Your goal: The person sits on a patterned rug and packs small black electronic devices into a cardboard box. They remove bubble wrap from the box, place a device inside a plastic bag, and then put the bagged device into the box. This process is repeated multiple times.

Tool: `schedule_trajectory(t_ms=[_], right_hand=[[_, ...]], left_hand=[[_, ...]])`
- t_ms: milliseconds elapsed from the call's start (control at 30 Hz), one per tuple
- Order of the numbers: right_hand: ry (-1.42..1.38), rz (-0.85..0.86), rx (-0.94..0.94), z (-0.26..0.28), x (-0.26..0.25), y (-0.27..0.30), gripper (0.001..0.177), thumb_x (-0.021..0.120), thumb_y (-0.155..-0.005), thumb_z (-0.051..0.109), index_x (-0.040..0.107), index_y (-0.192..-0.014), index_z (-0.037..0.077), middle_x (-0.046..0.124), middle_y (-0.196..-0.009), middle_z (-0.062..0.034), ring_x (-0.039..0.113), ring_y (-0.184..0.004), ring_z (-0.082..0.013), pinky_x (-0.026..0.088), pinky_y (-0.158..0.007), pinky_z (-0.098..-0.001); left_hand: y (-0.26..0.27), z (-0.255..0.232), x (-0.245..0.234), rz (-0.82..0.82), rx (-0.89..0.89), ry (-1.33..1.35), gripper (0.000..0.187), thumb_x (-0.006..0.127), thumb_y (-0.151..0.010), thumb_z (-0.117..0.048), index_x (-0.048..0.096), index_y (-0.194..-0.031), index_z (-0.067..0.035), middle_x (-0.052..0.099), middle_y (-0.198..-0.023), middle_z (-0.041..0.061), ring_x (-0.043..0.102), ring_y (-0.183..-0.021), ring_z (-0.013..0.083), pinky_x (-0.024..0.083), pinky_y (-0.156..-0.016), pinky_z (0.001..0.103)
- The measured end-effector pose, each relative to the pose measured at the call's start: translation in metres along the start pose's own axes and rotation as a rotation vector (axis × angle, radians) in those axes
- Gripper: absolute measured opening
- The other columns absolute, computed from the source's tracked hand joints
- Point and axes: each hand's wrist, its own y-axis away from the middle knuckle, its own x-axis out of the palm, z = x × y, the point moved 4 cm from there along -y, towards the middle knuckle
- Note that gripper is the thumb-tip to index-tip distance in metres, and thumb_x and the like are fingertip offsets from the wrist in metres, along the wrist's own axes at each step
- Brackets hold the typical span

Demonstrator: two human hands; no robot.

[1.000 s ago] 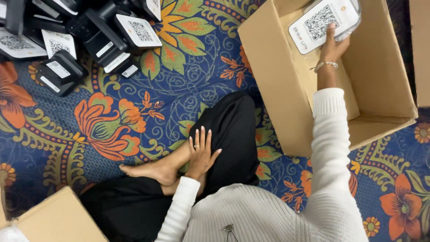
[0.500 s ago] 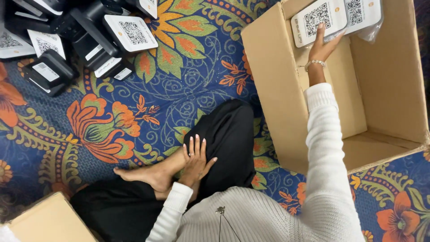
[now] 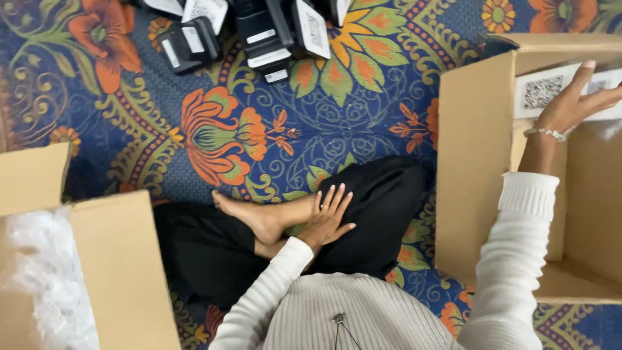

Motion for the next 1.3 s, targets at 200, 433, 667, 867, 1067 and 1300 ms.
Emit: schedule_trajectory(t_ms=[200, 433, 667, 867, 1067, 1300], right_hand=[[-0.094, 0.376, -0.189, 0.211, 0.125, 0.121, 0.071, 0.071, -0.104, 0.012, 0.026, -0.158, -0.002, 0.029, -0.164, -0.0224, 0.035, -0.154, -0.0347, 0.032, -0.131, -0.0465], [-0.219, 0.966, -0.569, 0.366, 0.271, 0.332, 0.048, 0.079, -0.098, 0.011, 0.052, -0.137, -0.001, 0.052, -0.142, -0.0224, 0.049, -0.134, -0.0413, 0.037, -0.118, -0.0478], [-0.109, 1.351, -0.341, 0.456, 0.409, 0.463, 0.053, 0.077, -0.091, 0.023, 0.053, -0.136, 0.009, 0.054, -0.135, -0.0213, 0.056, -0.124, -0.0387, 0.049, -0.101, -0.0462], [0.008, 1.194, -0.718, 0.519, 0.494, 0.513, 0.08, 0.088, -0.09, 0.026, 0.043, -0.154, 0.011, 0.042, -0.14, -0.0341, 0.05, -0.119, -0.0534, 0.049, -0.096, -0.0559], [0.416, 1.16, -0.806, 0.507, 0.529, 0.527, 0.082, 0.084, -0.088, 0.026, 0.04, -0.157, 0.022, 0.037, -0.145, -0.0309, 0.052, -0.118, -0.0537, 0.058, -0.081, -0.0542], [0.093, 1.249, -0.877, 0.461, 0.483, 0.524, 0.067, 0.073, -0.099, 0.013, 0.036, -0.155, 0.014, 0.048, -0.141, -0.0323, 0.057, -0.121, -0.0487, 0.053, -0.096, -0.0524]], left_hand=[[0.03, 0.033, -0.009, -0.119, -0.052, 0.1, 0.091, 0.056, -0.097, -0.058, 0.024, -0.165, -0.006, 0.018, -0.172, 0.024, 0.02, -0.157, 0.0389, 0.019, -0.124, 0.059], [0.092, 0.093, -0.049, 0.032, -0.461, -0.214, 0.109, 0.077, -0.069, -0.062, 0.035, -0.154, -0.009, 0.021, -0.165, 0.023, 0.019, -0.154, 0.0386, 0.014, -0.12, 0.064], [0.116, 0.112, -0.05, -0.199, -0.437, -0.007, 0.092, 0.082, -0.064, -0.057, 0.058, -0.137, -0.007, 0.04, -0.156, 0.021, 0.029, -0.15, 0.0365, 0.014, -0.119, 0.068], [0.116, 0.124, -0.038, -0.471, -0.386, 0.174, 0.082, 0.078, -0.076, -0.057, 0.062, -0.135, -0.002, 0.054, -0.149, 0.015, 0.042, -0.145, 0.0326, 0.017, -0.126, 0.06], [0.113, 0.128, -0.032, -0.417, -0.397, 0.211, 0.077, 0.071, -0.081, -0.06, 0.063, -0.134, -0.004, 0.06, -0.143, 0.013, 0.048, -0.14, 0.0289, 0.02, -0.126, 0.057], [0.11, 0.129, -0.029, -0.401, -0.413, 0.214, 0.076, 0.071, -0.079, -0.06, 0.064, -0.132, -0.006, 0.064, -0.134, 0.011, 0.05, -0.136, 0.0272, 0.019, -0.125, 0.056]])
